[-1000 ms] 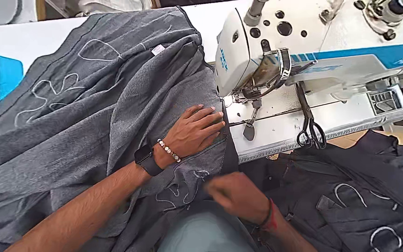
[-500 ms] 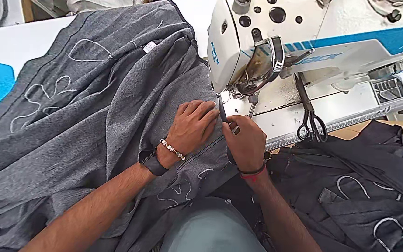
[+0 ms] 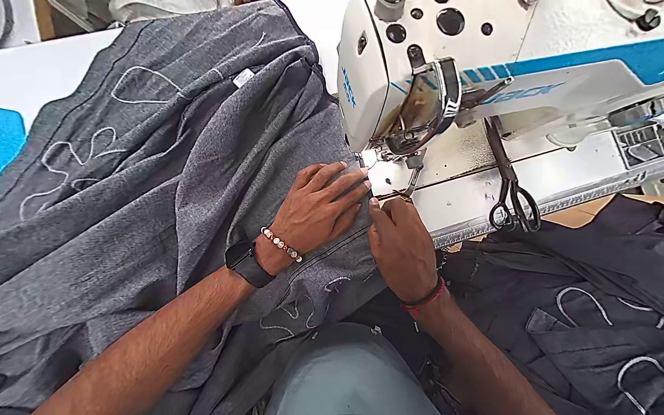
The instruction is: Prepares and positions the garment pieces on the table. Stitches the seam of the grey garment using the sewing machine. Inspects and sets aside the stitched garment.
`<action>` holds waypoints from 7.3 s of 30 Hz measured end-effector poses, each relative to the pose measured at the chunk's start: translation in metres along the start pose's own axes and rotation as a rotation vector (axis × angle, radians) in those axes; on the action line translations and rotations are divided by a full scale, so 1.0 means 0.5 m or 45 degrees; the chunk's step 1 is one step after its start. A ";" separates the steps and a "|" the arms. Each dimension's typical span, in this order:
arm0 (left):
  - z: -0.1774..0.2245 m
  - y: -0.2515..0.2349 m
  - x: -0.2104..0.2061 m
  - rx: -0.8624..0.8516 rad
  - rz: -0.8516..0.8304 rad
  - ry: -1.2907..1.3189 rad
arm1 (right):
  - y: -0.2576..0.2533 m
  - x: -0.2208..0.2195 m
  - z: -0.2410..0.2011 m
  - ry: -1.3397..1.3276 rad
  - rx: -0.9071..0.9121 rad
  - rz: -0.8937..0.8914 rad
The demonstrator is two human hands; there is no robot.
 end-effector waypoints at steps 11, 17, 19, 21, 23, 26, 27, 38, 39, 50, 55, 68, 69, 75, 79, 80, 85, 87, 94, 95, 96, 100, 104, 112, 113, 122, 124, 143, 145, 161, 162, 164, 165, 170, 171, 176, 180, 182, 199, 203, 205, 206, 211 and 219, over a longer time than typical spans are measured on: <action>0.051 0.037 -0.016 0.074 -0.070 0.093 | 0.163 0.046 0.092 -0.176 0.048 -0.089; 0.050 0.036 -0.016 0.056 -0.084 0.076 | 0.291 0.067 0.091 0.026 0.145 0.278; 0.048 0.032 -0.015 0.053 -0.088 0.062 | 0.271 0.002 0.087 0.055 -0.018 -0.336; 0.048 0.032 -0.014 0.044 -0.096 0.061 | 0.246 -0.030 0.079 -0.163 -0.152 -0.796; 0.046 0.032 -0.013 0.039 -0.089 0.072 | 0.186 0.019 0.055 -0.326 -0.130 -0.452; 0.048 0.029 -0.010 0.019 -0.075 0.069 | 0.087 0.072 0.052 -0.305 -0.164 0.036; 0.050 0.030 -0.010 0.018 -0.066 0.070 | 0.067 0.060 0.061 -0.258 -0.201 0.041; 0.052 0.031 -0.012 -0.079 -0.107 0.054 | 0.069 0.014 0.069 -0.191 -0.217 0.128; 0.052 0.030 -0.013 -0.076 -0.103 0.047 | 0.074 0.015 0.066 -0.189 -0.178 0.156; 0.051 0.029 -0.009 -0.042 -0.106 0.069 | 0.080 0.024 0.041 0.097 0.065 -0.050; 0.029 0.021 -0.004 -0.014 -0.094 0.039 | 0.053 0.016 0.045 0.075 0.063 -0.086; -0.127 -0.060 0.020 -0.170 -0.040 0.047 | -0.094 -0.003 0.016 0.163 -0.013 -0.067; -0.139 -0.067 0.024 -0.196 -0.034 0.049 | -0.100 -0.005 0.012 0.164 -0.021 -0.068; -0.147 -0.082 0.054 -0.182 -0.170 -0.142 | -0.091 -0.019 0.001 0.134 -0.033 -0.111; 0.019 0.026 0.117 0.511 -0.369 -0.347 | -0.070 -0.032 0.000 0.104 -0.044 0.013; 0.041 0.072 0.108 0.684 -0.377 -0.371 | -0.071 -0.030 -0.001 0.103 -0.052 0.051; -0.065 0.215 0.044 0.638 -0.304 -0.015 | -0.069 -0.018 0.013 0.044 -0.143 0.034; -0.139 0.201 0.064 0.455 -0.404 -0.006 | -0.070 -0.010 0.015 0.017 -0.204 -0.009; -0.038 0.016 0.131 0.347 -0.243 0.168 | -0.067 -0.002 0.024 -0.197 -0.241 0.058; -0.023 -0.002 0.106 0.350 -0.160 0.285 | -0.065 -0.006 0.019 -0.143 -0.228 0.083; -0.023 -0.014 0.070 0.337 -0.117 0.342 | -0.062 -0.010 0.013 -0.076 -0.195 0.108; -0.031 -0.002 0.010 0.240 -0.090 0.134 | -0.052 -0.015 -0.001 0.037 -0.156 0.056; -0.040 -0.001 0.012 0.207 -0.093 0.032 | -0.066 -0.016 -0.004 0.107 -0.180 0.001; 0.021 0.048 0.069 0.593 -0.315 -0.230 | -0.069 -0.017 -0.014 0.185 -0.155 0.036; 0.024 0.079 0.078 0.706 -0.369 -0.257 | -0.059 -0.017 -0.015 0.215 -0.120 0.089; -0.195 0.138 0.122 0.455 -0.675 -0.254 | 0.010 -0.050 0.004 0.207 -0.106 0.088; -0.127 0.070 0.156 0.463 -0.667 -0.269 | 0.012 -0.048 0.003 0.177 -0.102 0.064; -0.040 -0.015 0.005 0.076 -0.049 0.123 | -0.068 -0.004 0.024 -0.149 0.278 0.289; -0.054 -0.014 0.006 0.011 -0.048 0.157 | -0.051 -0.013 0.009 -0.127 0.389 0.216; -0.013 -0.019 -0.008 0.202 -0.123 0.003 | -0.043 -0.004 0.058 -0.059 -0.177 0.347; -0.005 -0.012 -0.016 0.274 -0.148 -0.048 | -0.058 -0.005 0.064 -0.092 -0.253 0.270; 0.003 0.000 -0.022 0.339 -0.139 -0.067 | -0.088 0.002 0.049 -0.142 -0.281 0.140; 0.001 0.002 -0.019 0.335 -0.096 -0.044 | -0.102 0.007 0.033 -0.173 -0.248 0.075; 0.001 0.013 -0.017 0.266 -0.111 -0.038 | -0.064 0.017 0.022 -0.526 -0.354 -0.062; 0.000 0.013 -0.018 0.274 -0.114 -0.042 | -0.033 0.006 0.021 -0.625 -0.429 -0.149; -0.008 0.006 -0.015 0.256 -0.082 -0.042 | 0.065 0.000 -0.005 -1.064 -0.606 -0.060; -0.018 -0.010 -0.001 0.110 -0.001 -0.122 | 0.035 -0.025 0.006 -0.896 -0.593 0.015; -0.011 -0.011 0.000 0.069 0.004 -0.155 | 0.027 -0.033 0.001 -0.754 -0.572 -0.072; -0.027 0.003 -0.010 0.160 -0.109 -0.014 | 0.042 -0.018 -0.014 -0.761 -0.523 -0.075; -0.031 -0.001 -0.005 0.114 -0.074 -0.020 | 0.036 -0.022 -0.012 -0.700 -0.513 -0.065; -0.033 -0.003 -0.003 0.099 -0.062 -0.035 | 0.032 -0.023 -0.011 -0.661 -0.513 -0.052; -0.033 -0.003 -0.002 0.097 -0.064 -0.044 | 0.029 -0.023 -0.011 -0.640 -0.512 -0.043; -0.033 -0.004 0.000 0.083 -0.066 -0.071 | 0.017 -0.022 -0.013 -0.543 -0.526 0.005; -0.036 -0.014 0.004 0.050 -0.065 -0.085 | -0.018 -0.028 -0.001 -0.467 -0.582 0.020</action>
Point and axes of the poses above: each hand's wrist, its own y-axis away from the middle knuckle, its own x-axis out of the back of the hand, z = x × y, the point moved 6 cm from there along -y, towards the middle knuckle, and after that the axes turned 1 degree about -x, right-handed, at the moved point
